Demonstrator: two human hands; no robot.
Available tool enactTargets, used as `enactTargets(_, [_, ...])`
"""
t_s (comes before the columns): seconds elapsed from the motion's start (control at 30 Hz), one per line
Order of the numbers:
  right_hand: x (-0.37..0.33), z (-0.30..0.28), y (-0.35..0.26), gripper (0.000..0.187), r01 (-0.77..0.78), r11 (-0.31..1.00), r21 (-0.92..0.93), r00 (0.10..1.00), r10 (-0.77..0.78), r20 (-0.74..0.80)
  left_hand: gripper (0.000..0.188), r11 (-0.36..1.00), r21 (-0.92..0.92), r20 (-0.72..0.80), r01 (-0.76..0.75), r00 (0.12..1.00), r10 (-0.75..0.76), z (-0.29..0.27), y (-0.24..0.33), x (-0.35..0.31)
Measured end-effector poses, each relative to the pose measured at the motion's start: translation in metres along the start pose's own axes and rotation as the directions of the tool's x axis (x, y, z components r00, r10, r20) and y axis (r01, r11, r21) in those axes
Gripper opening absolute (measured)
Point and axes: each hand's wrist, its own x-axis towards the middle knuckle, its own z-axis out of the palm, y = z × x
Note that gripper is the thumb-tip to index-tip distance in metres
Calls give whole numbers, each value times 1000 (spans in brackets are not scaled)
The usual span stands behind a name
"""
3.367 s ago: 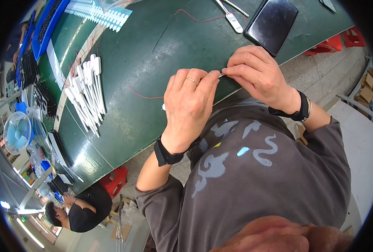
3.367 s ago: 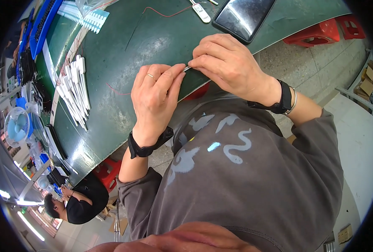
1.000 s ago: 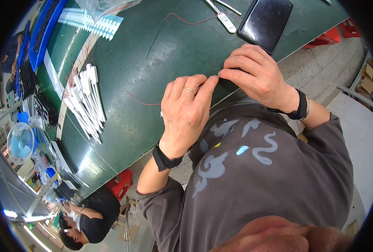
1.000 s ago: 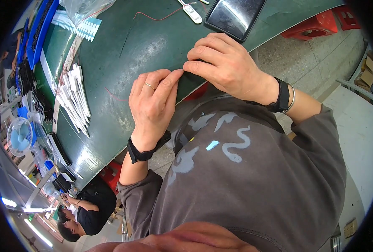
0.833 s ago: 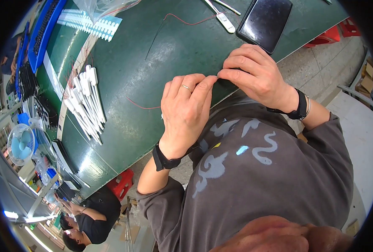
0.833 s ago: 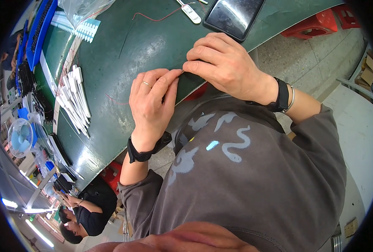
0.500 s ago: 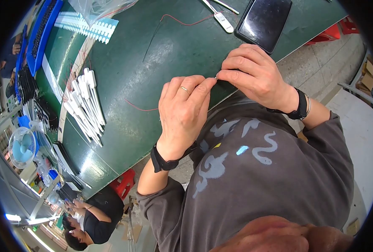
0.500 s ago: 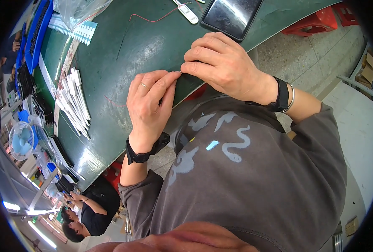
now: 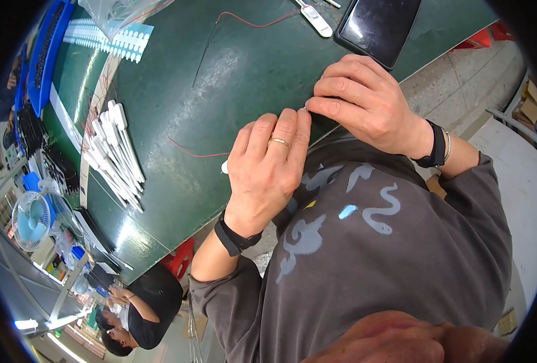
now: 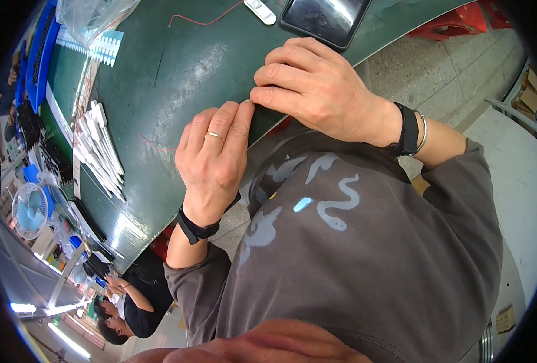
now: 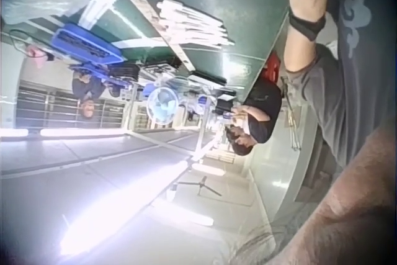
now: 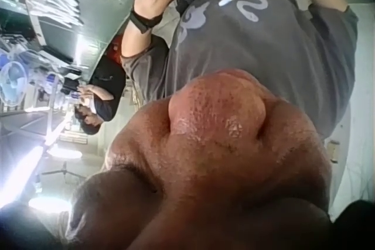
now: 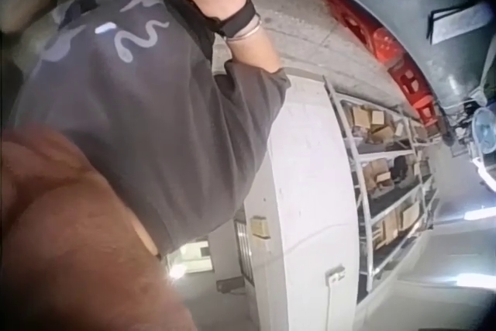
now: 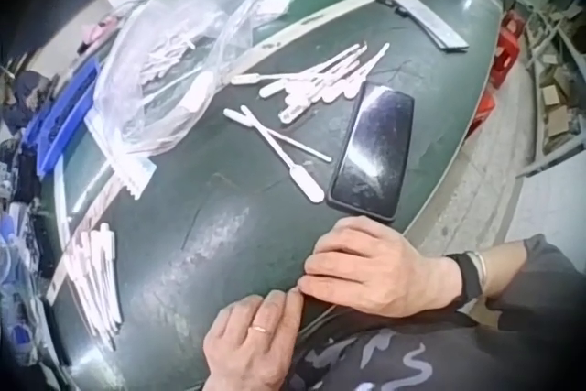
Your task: The person assembles a light fixture by hand, threading a wire through a white plastic housing, fitting a small circuit board into it, and pressing a cover over the components.
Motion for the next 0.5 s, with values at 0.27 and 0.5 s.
enactTargets(0.27, [-8, -3, 5, 28, -61, 988, 142, 998, 63, -13, 38, 1000, -24, -30, 15, 999, -15, 5, 0, -6])
enactTargets(0.5, [-11, -3, 5, 33, 22, 996, 85, 1000, -24, 18, 37, 1000, -9, -92, 17, 996, -18, 10, 2, -9])
